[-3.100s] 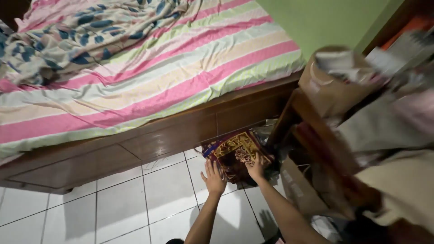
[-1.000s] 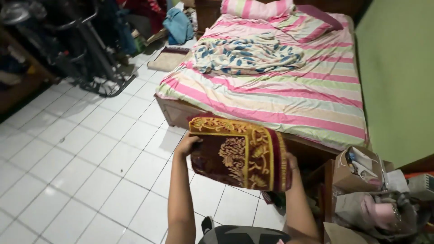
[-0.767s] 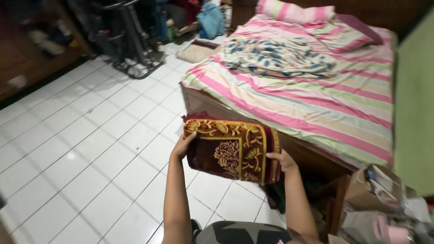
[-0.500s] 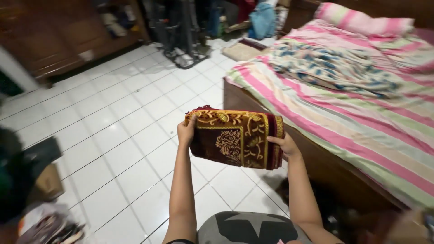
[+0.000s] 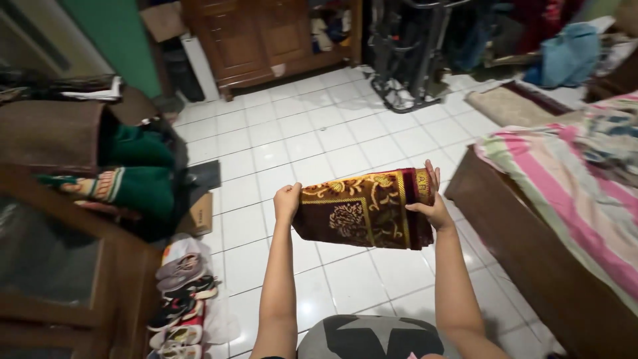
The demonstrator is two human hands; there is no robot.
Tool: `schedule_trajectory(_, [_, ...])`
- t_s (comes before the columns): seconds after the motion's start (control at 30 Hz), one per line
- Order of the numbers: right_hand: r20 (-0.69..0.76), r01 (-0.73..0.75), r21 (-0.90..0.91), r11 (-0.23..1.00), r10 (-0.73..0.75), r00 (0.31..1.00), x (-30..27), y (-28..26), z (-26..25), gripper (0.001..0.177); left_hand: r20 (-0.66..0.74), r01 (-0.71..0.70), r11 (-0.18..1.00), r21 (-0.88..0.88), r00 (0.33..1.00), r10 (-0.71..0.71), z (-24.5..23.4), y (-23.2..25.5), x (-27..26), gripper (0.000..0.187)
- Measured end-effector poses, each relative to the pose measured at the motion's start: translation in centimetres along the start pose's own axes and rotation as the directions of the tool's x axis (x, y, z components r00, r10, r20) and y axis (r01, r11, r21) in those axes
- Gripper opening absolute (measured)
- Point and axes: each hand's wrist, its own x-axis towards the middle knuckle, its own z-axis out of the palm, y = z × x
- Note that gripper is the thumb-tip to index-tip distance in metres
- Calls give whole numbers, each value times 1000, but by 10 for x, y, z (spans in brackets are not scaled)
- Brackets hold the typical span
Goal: The recorder picks up, displays, and organizes several prayer mats, a sarong, and a skullcap in a bedroom.
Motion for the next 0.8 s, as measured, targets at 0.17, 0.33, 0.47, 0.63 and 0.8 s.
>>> schedule_trajectory(0.17, [366, -531, 665, 525, 391, 845, -4, 82, 96, 70, -101, 125, 973, 191, 989, -107, -36, 4, 41, 57])
schedule_trajectory(0.33, [524, -658, 697, 285, 425, 739, 32, 147, 181, 32, -178, 229, 890, 395, 969, -170, -33, -9, 120, 60])
schedule_trajectory(0.47, [571, -704, 708, 57, 541, 618, 97, 180, 231, 26, 101, 61, 973, -224, 994, -40, -16, -66, 197, 61])
schedule_trajectory(0.63, [740, -723, 643, -254, 449, 500, 185, 251, 313, 32, 328, 129, 709, -694, 932, 152, 1, -47, 240, 66])
schedule_trajectory(0.8, [864, -826, 480, -294, 322, 388, 249, 285, 391, 33, 61, 40, 746, -665, 998, 0, 8, -44, 286, 56])
